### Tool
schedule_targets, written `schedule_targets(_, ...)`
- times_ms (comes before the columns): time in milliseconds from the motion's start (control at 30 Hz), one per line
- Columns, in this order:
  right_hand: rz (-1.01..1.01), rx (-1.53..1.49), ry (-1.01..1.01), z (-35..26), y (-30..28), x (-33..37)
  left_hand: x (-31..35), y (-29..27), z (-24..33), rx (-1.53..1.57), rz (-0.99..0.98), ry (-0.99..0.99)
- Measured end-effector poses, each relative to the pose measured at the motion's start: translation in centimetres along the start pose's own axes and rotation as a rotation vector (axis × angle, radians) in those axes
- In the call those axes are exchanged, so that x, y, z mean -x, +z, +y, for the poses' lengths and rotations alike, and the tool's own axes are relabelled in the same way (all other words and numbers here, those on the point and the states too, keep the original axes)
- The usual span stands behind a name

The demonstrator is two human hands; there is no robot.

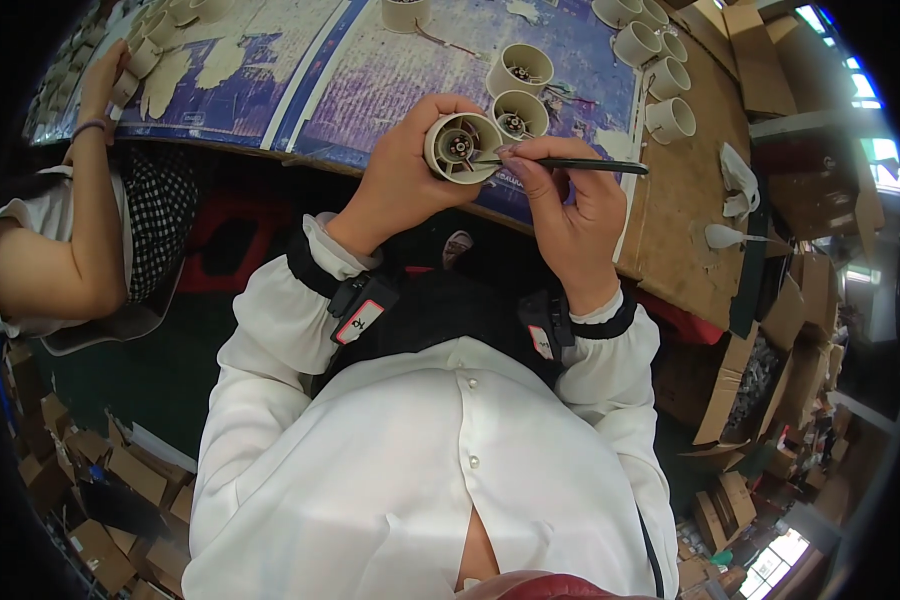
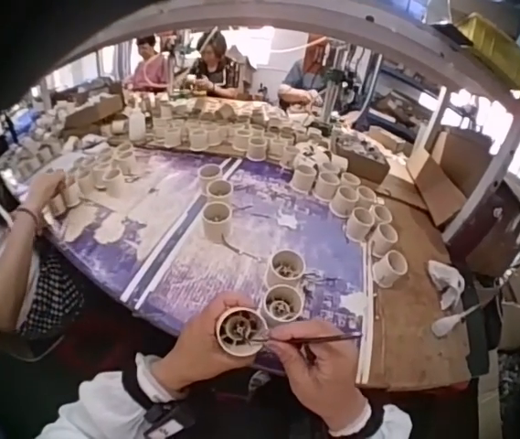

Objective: The person inserts a motor into a plastic housing, uses tweezers to position wires, and applies glue from a squeeze bottle to the components. They then set the assembly down and repeat the process with another housing.

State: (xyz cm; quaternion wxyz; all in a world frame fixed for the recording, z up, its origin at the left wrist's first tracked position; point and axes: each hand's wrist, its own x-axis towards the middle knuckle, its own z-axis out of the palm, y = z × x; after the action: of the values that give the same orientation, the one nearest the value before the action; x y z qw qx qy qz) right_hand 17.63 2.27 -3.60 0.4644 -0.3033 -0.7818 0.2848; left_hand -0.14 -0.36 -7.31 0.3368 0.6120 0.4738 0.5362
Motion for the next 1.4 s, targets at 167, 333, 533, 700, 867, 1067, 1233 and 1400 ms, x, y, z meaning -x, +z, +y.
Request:
schedule_targets(167,-0.013,0.041,-0.006,-0.3,0.3,-0.3,0.1,-0.1,-0.3,0.059,-0.016,-0.030)
schedule_targets(333,-0.005,0.050,-0.022,-0.2,0.5,-0.4,0.1,-0.2,-0.1,0.051,-0.014,-0.034)
schedule_targets(533,-0.007,0.067,0.021,-0.2,0.6,-0.4,-0.1,0.0,0.0,0.027,-0.012,-0.034)
schedule_targets(700,0.026,0.048,0.068,-0.3,1.1,-0.1,-0.1,0.1,-0.2,0.068,0.004,-0.044)
schedule_targets(867,0.090,-0.014,0.111,-0.1,1.7,0.2,-0.1,0.2,-0.2,0.048,0.036,-0.041)
schedule_targets(1067,0.132,0.087,0.005,0.1,2.0,0.4,-0.1,0.3,0.0,0.036,0.052,-0.040)
schedule_targets(1233,0.133,-0.099,0.075,0.5,1.5,0.2,-0.1,0.3,-0.2,0.068,0.046,-0.049)
schedule_targets(1400,0.072,0.015,0.034,-0.1,1.2,-0.1,-0.1,0.4,-0.1,0.057,0.055,-0.058)
